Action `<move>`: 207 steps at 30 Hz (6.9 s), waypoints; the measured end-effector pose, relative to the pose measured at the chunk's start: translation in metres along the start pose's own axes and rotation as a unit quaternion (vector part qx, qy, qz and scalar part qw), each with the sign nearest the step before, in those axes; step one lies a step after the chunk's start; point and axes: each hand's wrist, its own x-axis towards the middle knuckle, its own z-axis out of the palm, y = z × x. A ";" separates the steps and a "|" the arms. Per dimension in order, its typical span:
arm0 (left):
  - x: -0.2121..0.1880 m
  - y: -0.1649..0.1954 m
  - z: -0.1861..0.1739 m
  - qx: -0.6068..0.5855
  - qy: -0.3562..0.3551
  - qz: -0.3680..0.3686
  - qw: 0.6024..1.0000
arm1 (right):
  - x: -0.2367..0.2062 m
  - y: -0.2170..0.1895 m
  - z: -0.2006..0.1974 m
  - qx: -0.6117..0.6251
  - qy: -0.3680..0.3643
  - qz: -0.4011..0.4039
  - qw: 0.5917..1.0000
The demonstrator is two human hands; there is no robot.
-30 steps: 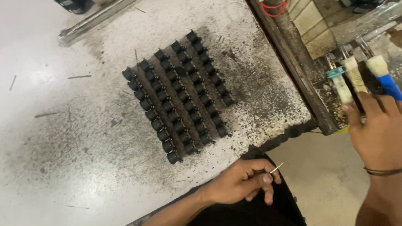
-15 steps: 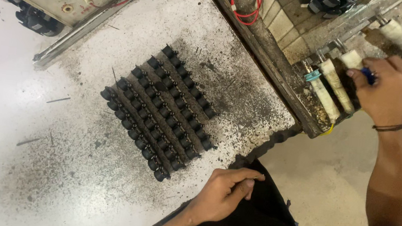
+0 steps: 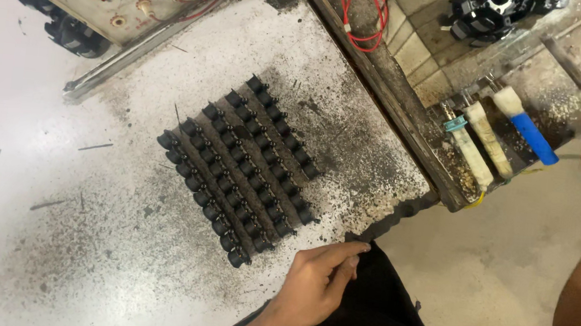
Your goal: The person tests rows of black cylindrical electronic components on a workbench using a probe tool with a red wire, gathers components from a plastic tray, and arranges them into neat rows on the bench. The person then uses a soldering iron to work on the terminals of the arranged components.
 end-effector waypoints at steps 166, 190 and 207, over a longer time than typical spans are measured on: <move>0.116 -0.088 -0.095 0.342 0.229 0.141 0.900 | 0.020 -0.346 0.084 0.185 -0.273 -0.233 0.915; 0.131 -0.087 -0.121 0.369 0.285 0.126 0.876 | 0.015 -0.312 0.111 0.348 -0.240 -0.090 0.901; 0.123 -0.042 -0.125 0.348 0.256 0.142 0.891 | 0.044 -0.363 0.090 0.192 -0.267 -0.233 0.915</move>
